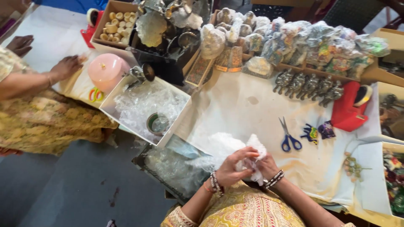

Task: The person prepares a piece of bubble wrap and places a small metal figurine on it. They then use a cloth to wipe the figurine before wrapping it securely in the bubble wrap.

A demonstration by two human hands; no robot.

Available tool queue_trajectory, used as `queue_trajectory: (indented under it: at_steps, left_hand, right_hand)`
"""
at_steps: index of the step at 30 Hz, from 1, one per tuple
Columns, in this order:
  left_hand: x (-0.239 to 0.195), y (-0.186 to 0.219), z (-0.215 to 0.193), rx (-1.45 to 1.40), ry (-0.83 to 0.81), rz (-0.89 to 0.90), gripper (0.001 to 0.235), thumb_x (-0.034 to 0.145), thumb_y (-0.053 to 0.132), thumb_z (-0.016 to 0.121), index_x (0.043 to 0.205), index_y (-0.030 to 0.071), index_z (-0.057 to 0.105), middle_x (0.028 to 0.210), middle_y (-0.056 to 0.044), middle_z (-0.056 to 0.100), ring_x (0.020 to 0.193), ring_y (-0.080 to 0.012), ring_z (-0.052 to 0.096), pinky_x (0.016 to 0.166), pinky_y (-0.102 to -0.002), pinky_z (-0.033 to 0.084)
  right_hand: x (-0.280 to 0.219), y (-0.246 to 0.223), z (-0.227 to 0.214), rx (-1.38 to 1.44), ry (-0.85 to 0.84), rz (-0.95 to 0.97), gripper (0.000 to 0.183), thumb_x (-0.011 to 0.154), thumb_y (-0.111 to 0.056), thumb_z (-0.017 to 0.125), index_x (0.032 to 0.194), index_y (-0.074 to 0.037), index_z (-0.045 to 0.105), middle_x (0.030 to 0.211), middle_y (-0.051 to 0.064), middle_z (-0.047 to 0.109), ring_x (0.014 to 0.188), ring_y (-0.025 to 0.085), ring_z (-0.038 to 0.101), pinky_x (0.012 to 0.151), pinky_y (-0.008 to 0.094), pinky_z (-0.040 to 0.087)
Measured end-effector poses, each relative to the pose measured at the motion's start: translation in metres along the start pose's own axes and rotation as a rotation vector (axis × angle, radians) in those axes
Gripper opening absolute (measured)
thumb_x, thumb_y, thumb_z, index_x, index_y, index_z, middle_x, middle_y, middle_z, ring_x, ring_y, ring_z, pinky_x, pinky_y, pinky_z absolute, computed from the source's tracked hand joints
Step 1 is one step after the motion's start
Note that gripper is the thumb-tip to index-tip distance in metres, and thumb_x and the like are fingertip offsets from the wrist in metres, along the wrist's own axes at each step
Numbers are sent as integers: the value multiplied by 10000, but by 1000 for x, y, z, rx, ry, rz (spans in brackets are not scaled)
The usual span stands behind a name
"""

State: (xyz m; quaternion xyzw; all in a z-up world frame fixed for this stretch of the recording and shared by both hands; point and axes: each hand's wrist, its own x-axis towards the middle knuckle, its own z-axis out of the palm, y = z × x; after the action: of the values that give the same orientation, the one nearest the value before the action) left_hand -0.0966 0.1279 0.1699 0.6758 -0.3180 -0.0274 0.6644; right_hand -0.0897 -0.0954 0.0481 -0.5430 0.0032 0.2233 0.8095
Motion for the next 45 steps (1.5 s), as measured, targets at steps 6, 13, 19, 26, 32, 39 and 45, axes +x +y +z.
queue_trajectory:
  at_steps: [6,13,19,26,32,39,45]
  left_hand:
    - [-12,-34,-28,151,468,-434,394,850,154,753,1236,104,698,1334,-76,726,1265,-215,667,1094,-379,499]
    - [31,-61,-40,253,142,-216,795,754,232,878,1405,-21,500,1380,-210,554,1257,-301,507,1034,-443,411]
    - [33,-112,-31,-176,34,-584,294,1000,389,650,925,110,701,733,38,639,631,-71,522,575,-241,457]
    - [24,-74,-78,-554,570,-526,316,1057,383,619,893,114,593,819,50,535,705,-69,473,588,-258,389]
    - [12,-80,-66,-949,382,-481,406,1001,328,568,1288,43,594,1197,-130,704,1100,-238,699,934,-366,606]
    - [-19,-100,-69,-754,379,-402,395,1026,251,597,1335,5,588,1092,-145,697,918,-216,659,719,-295,561]
    - [-31,-134,-81,-148,675,-442,395,970,138,439,1328,25,562,1128,-118,667,939,-174,662,765,-282,575]
  right_hand:
    - [-19,-2,-71,-40,409,-7,368,964,-22,648,1324,12,581,1122,81,697,1002,185,673,807,324,574]
    - [-33,-12,-77,332,243,193,411,900,-81,650,1296,-21,555,1098,104,716,951,220,722,826,395,636]
    - [-34,-31,-86,234,33,13,492,873,-123,672,1340,-32,544,1127,111,723,955,170,752,801,358,657]
    - [-32,5,-158,-147,427,-54,346,901,16,617,1244,5,662,1045,101,743,845,152,722,738,309,613]
    - [-31,-7,-142,50,483,-114,286,912,42,580,1179,-3,671,1006,99,753,805,173,743,638,306,607]
    - [-32,-27,-115,186,394,-115,291,938,-11,632,1227,-30,659,966,71,746,723,154,728,547,303,593]
    - [-35,-21,-116,359,302,-123,354,947,-80,615,1297,-44,582,1009,83,733,796,165,756,631,321,634]
